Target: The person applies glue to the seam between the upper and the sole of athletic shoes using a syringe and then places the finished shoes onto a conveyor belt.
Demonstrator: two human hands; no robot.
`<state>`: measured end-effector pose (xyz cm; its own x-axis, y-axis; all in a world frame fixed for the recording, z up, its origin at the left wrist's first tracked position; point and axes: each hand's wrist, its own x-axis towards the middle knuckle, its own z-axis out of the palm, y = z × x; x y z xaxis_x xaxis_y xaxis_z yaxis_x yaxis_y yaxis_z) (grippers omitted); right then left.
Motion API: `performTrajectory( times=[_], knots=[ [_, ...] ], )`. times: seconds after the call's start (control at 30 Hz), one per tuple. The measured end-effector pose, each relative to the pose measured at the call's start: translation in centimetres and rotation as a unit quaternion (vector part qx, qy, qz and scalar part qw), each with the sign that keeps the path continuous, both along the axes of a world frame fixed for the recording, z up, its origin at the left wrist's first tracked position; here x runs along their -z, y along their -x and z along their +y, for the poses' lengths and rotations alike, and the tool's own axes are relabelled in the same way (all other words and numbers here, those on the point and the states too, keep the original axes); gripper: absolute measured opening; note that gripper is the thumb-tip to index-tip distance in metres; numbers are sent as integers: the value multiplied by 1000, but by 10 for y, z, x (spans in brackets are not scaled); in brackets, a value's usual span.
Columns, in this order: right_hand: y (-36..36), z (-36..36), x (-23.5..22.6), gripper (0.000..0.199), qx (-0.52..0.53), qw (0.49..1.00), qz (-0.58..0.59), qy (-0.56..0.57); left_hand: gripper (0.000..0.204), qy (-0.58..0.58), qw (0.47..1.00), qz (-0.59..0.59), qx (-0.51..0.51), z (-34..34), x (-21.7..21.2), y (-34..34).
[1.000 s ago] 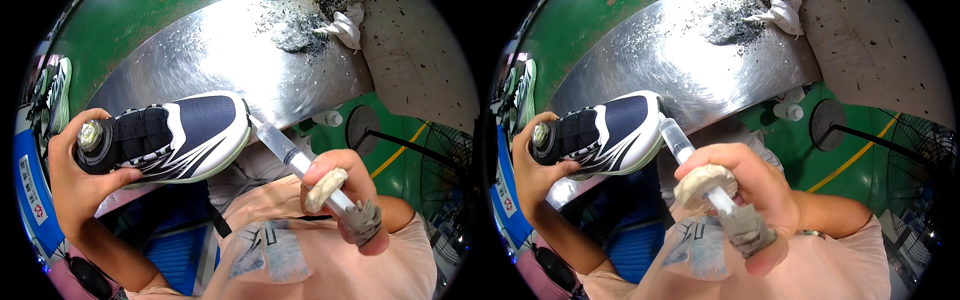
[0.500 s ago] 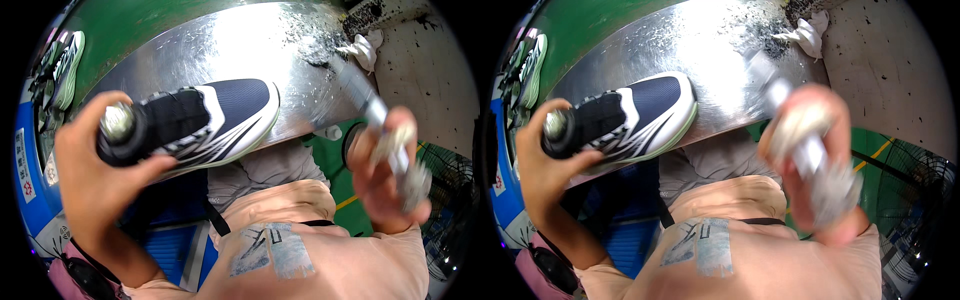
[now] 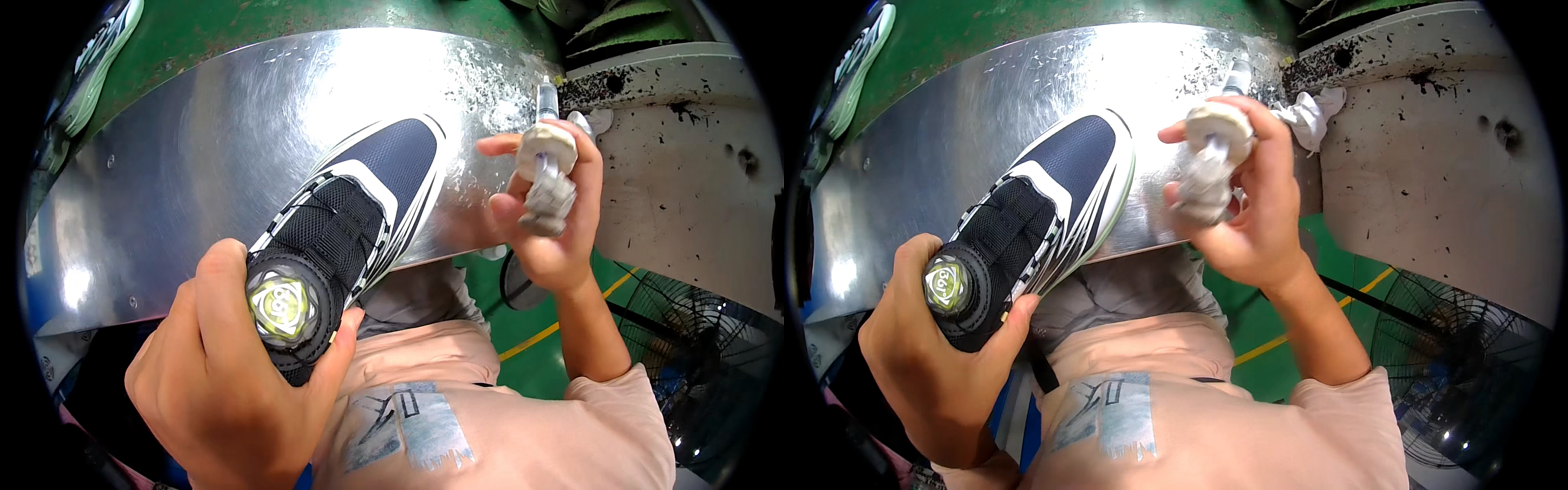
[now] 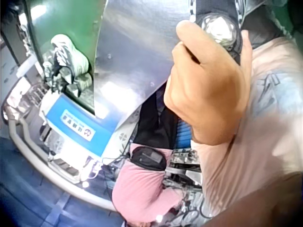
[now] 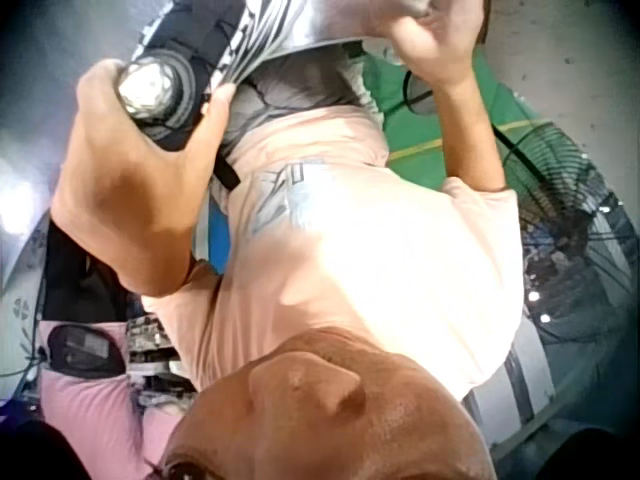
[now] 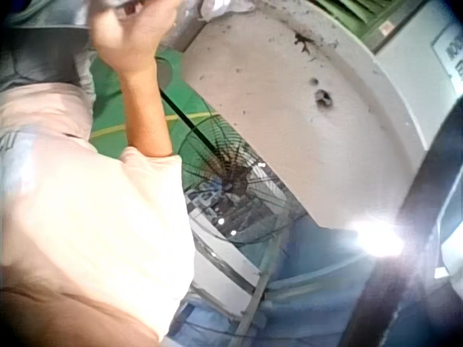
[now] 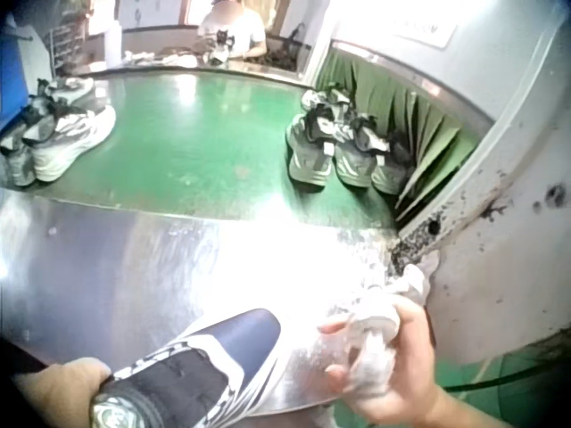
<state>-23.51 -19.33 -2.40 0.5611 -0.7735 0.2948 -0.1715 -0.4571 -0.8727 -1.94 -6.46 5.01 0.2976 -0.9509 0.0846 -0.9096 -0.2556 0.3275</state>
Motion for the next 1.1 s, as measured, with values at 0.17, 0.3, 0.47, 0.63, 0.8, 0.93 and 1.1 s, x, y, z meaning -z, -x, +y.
performTrajectory(
  times=[0.17, 0.3, 0.47, 0.63, 0.8, 0.93, 1.1],
  knots=[
    [-15, -3, -2, 59, -79, 989, 72, 98, 58, 4, 1000, 4, -3, 3, 0, -2],
    [-23, -3, 1, 61, -77, 976, 98, 178, 60, -5, 1000, -2, 23, 4, 1, -7],
    [-26, -7, -1, 59, -85, 966, 113, 217, 62, -9, 999, -14, 39, 7, 1, -10],
    [-27, -8, -6, 59, -87, 963, 130, 219, 63, 27, 999, -27, 35, 7, 5, -6],
    [-27, -7, -2, 60, -80, 968, 117, 208, 63, 26, 999, -28, 27, 8, 3, -5],
    [-18, -6, 2, 59, -63, 973, 92, 200, 61, 21, 999, -12, 25, 4, 5, -3],
    [-5, -6, 6, 58, 7, 988, 38, 147, 55, 20, 999, 37, 5, 0, -2, -10]
  ],
)
